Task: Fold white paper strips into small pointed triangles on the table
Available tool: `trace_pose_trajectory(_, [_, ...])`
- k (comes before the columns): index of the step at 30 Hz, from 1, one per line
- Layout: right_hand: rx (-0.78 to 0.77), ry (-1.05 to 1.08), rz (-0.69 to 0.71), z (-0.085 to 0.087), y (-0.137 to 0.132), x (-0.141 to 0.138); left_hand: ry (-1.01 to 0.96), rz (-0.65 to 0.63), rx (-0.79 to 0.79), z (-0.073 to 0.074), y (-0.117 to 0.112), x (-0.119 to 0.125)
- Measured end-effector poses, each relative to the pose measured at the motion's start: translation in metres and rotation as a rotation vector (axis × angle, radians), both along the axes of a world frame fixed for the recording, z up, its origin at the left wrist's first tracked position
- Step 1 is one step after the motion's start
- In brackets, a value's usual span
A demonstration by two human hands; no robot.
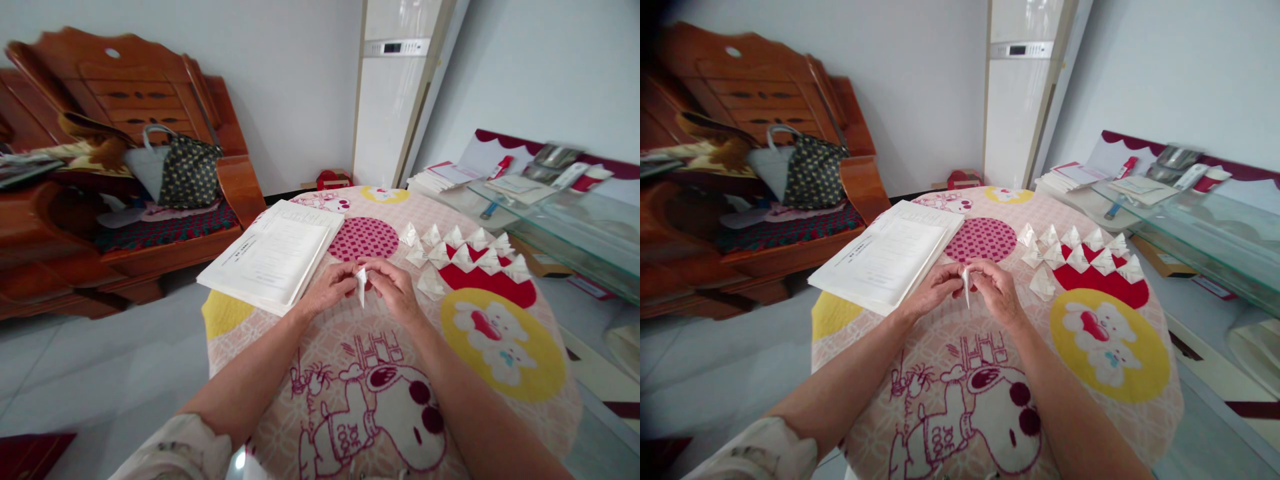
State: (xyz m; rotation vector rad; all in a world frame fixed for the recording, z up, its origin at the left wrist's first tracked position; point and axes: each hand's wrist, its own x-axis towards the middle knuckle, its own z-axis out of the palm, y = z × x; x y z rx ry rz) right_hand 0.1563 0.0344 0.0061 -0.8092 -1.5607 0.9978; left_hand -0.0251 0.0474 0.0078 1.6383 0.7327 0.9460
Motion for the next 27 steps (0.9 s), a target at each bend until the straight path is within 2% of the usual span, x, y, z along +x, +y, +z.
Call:
trace_pose_trajectory(5, [0.018, 0.017, 0.007, 0.005, -0.002, 0.002, -0.002, 0.007, -0.058, -0.001, 0.001, -0.001])
trace_pose_trajectory(10, [-0.059, -0.03, -0.024, 0.014, -0.007, 0.002, 0.03, 0.015, -0.032, -0.001, 0.002, -0.001])
trace_pose_trajectory(17, [-0.265, 0.065, 0.16, 0.012, -0.007, 0.003, 0.009, -0.03, -0.051, -0.003, 0.003, -0.001])
trace_pose_trajectory(21, [-0.314, 0.199, 0.104, 0.01, -0.003, 0.007, -0.052, -0.1, -0.064, -0.005, 0.002, -0.001])
trace_pose_trajectory(27, [-0.34, 0.238, 0.07, 0.01, 0.001, 0.009, -0.071, -0.001, -0.016, -0.004, -0.002, 0.005])
